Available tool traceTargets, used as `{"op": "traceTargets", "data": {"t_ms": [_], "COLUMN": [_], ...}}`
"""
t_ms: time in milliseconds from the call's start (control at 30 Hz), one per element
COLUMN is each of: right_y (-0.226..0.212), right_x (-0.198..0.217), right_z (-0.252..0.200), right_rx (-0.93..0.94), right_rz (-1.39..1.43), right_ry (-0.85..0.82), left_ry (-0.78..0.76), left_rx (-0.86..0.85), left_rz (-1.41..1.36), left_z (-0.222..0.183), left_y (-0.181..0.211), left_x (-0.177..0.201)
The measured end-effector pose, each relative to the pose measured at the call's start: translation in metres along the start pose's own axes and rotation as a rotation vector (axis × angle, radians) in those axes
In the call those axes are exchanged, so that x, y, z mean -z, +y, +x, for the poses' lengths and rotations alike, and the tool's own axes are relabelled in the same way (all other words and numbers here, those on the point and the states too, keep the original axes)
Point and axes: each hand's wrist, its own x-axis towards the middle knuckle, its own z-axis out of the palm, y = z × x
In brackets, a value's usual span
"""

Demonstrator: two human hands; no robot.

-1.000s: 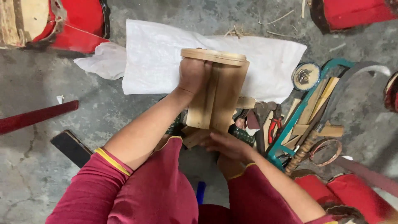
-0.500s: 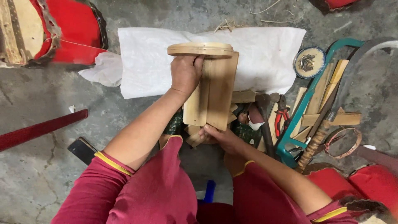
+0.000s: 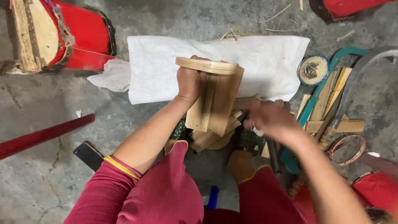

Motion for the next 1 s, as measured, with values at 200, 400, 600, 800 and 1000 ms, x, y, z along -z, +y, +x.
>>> {"op": "traceTargets", "data": {"t_ms": [200,400,600,800,1000], "right_y": [-0.006,-0.051,-0.064,-0.073,-0.083], "right_x": [0.079,0.083,0.066,0.067,0.072], "right_z": [0.118,0.187,0.18,0.171,0.17], "right_rx": [0.443,0.193,0.099,0.168,0.254], "right_rz": [-0.047,-0.268,-0.343,-0.328,-0.353], "right_ry": [0.498,-0.131,-0.182,-0.13,-0.059], "left_ry": [0.136,-0.021,0.023,-0.061,-0.137], "left_rx": [-0.005,0.053,-0.009,0.081,-0.014], "left_rz": [0.103,0.066,0.065,-0.014,0.03], "left_z": [-0.002,-0.003,-0.004,-0.002,0.004], "left_y": [0.001,-0.014,-0.03,-0.029,-0.028], "left_x": [-0.013,-0.013,-0.024,-0.023,-0.014]}}
